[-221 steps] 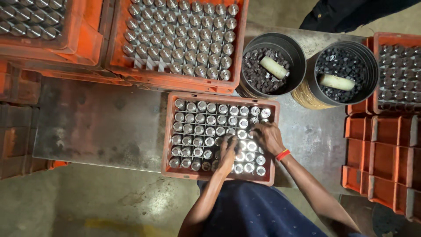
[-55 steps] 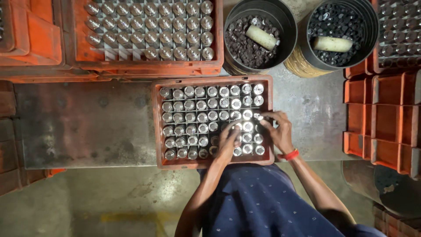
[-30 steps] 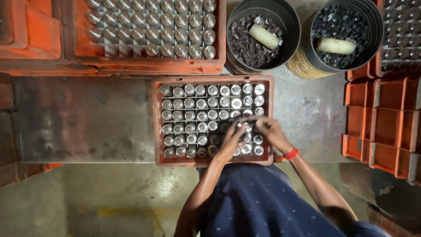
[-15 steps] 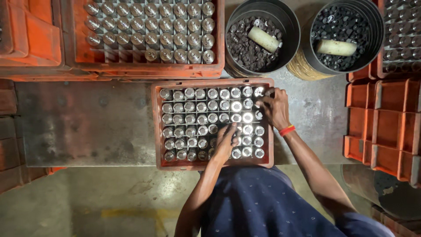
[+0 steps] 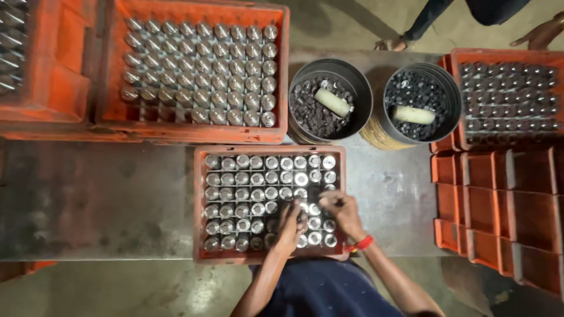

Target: The person repeatedly picks small dark caps from a bucket and places them into empty slots in a red crate filled with metal cups. The person occasionally moves the crate and continues filling the slots one by one.

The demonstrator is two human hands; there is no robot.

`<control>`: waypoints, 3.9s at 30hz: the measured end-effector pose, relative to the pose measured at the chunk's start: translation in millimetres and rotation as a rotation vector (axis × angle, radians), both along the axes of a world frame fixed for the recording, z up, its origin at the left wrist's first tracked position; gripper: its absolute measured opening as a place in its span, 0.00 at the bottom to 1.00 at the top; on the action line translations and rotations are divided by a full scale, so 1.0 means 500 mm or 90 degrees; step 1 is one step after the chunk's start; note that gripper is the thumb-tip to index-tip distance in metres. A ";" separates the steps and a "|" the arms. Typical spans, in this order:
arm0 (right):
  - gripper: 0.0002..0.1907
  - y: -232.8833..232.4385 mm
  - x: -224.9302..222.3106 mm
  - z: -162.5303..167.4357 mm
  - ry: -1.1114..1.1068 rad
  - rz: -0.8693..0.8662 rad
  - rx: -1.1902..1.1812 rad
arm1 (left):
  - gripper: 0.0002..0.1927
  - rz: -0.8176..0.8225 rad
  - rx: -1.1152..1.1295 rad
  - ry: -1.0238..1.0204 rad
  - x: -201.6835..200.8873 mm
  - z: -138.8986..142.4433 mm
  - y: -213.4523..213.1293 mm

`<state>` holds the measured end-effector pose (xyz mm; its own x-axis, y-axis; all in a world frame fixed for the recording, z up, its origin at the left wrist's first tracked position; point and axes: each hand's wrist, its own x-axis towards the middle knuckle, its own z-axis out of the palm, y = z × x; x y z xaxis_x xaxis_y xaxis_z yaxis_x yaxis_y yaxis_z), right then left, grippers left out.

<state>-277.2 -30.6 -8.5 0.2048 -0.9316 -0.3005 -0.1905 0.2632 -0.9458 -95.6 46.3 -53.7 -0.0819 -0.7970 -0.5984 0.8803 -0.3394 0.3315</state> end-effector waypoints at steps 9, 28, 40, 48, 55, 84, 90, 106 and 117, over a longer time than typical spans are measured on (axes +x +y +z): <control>0.09 -0.181 -0.130 0.081 -0.446 -0.213 0.080 | 0.09 -0.044 0.008 0.086 0.004 0.044 0.022; 0.10 -0.142 -0.004 0.032 0.408 -0.012 -0.494 | 0.15 -0.045 0.106 -0.112 0.023 0.001 0.042; 0.26 -0.192 0.041 0.098 0.432 -0.164 -0.423 | 0.11 0.018 0.105 -0.079 0.039 0.028 0.047; 0.09 0.035 -0.024 0.082 0.451 0.451 -0.441 | 0.09 0.051 0.147 -0.040 0.052 0.025 0.063; 0.09 0.029 0.024 0.009 0.730 0.486 -0.434 | 0.08 0.061 0.180 -0.045 0.043 0.031 0.054; 0.15 -0.349 -0.063 0.121 -0.623 -0.332 0.075 | 0.19 0.221 -0.178 -0.947 0.108 0.165 -0.037; 0.17 -0.478 0.061 0.138 0.428 0.278 -0.408 | 0.12 0.262 -0.070 -0.818 0.193 0.124 0.051; 0.09 -0.539 0.115 0.103 0.382 0.233 -0.393 | 0.10 0.331 0.057 -0.828 0.204 0.083 0.122; 0.13 -0.432 -0.254 0.229 0.436 -0.123 -0.384 | 0.34 -0.184 0.438 -1.219 0.403 0.055 0.055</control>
